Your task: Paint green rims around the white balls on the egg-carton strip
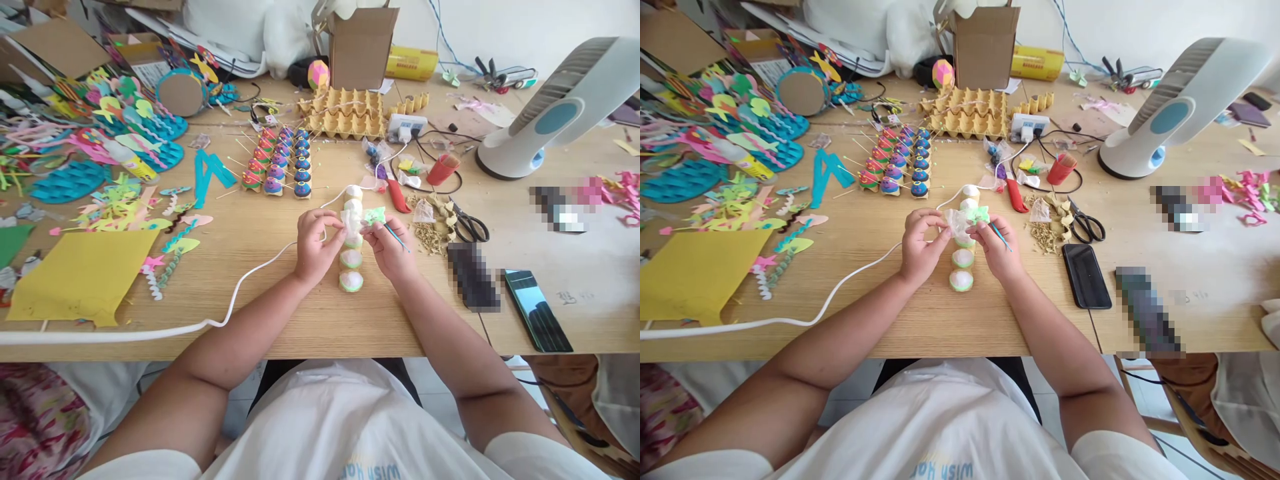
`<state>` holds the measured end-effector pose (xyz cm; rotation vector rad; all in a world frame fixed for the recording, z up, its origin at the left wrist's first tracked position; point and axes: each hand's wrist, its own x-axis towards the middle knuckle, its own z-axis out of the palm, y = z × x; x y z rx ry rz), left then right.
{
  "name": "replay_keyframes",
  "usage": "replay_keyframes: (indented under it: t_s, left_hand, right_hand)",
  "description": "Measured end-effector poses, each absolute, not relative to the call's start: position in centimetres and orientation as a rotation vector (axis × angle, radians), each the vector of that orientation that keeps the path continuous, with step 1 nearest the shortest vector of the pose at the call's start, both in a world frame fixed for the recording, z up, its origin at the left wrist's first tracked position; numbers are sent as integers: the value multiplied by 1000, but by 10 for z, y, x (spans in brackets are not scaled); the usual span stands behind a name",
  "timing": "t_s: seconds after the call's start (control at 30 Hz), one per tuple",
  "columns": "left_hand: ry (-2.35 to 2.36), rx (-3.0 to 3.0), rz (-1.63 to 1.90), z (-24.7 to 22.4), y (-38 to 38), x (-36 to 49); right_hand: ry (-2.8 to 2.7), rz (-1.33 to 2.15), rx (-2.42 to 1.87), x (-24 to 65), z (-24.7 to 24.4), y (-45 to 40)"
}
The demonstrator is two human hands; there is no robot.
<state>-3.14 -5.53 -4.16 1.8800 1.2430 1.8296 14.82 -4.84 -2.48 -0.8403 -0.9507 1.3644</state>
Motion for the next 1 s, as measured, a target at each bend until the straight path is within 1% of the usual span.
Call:
replay_keyframes:
  t_s: [0.17,0.3,0.47,0.57,0.67,0.8,1.0]
  left_hand:
    - [1129,2005,1694,-37,-62,-30]
    - [1132,1967,1741,-41,-61,-29]
    - [1081,1606,1629,-46,-58,-27]
    - [1014,1330,1576,-45,-57,-25]
    - [983,1208,1595,-43,-57,-25]
    - [979,1309,1561,-43,-57,-28]
    - [1045,1417,1561,-46,-57,-29]
  right_hand:
    - [-1066,1302,-827,149,-26,-52]
    - [-1083,1312,-792,151,-27,-51]
    - [-1019,1311,-830,152,-28,-48]
    - [-1082,1288,-855,153,-27,-48]
    - [-1196,1213,-900,155,-24,-51]
    - [-1230,1117,-959,156,-21,-52]
    - [-1121,1146,-922,153,-22,-49]
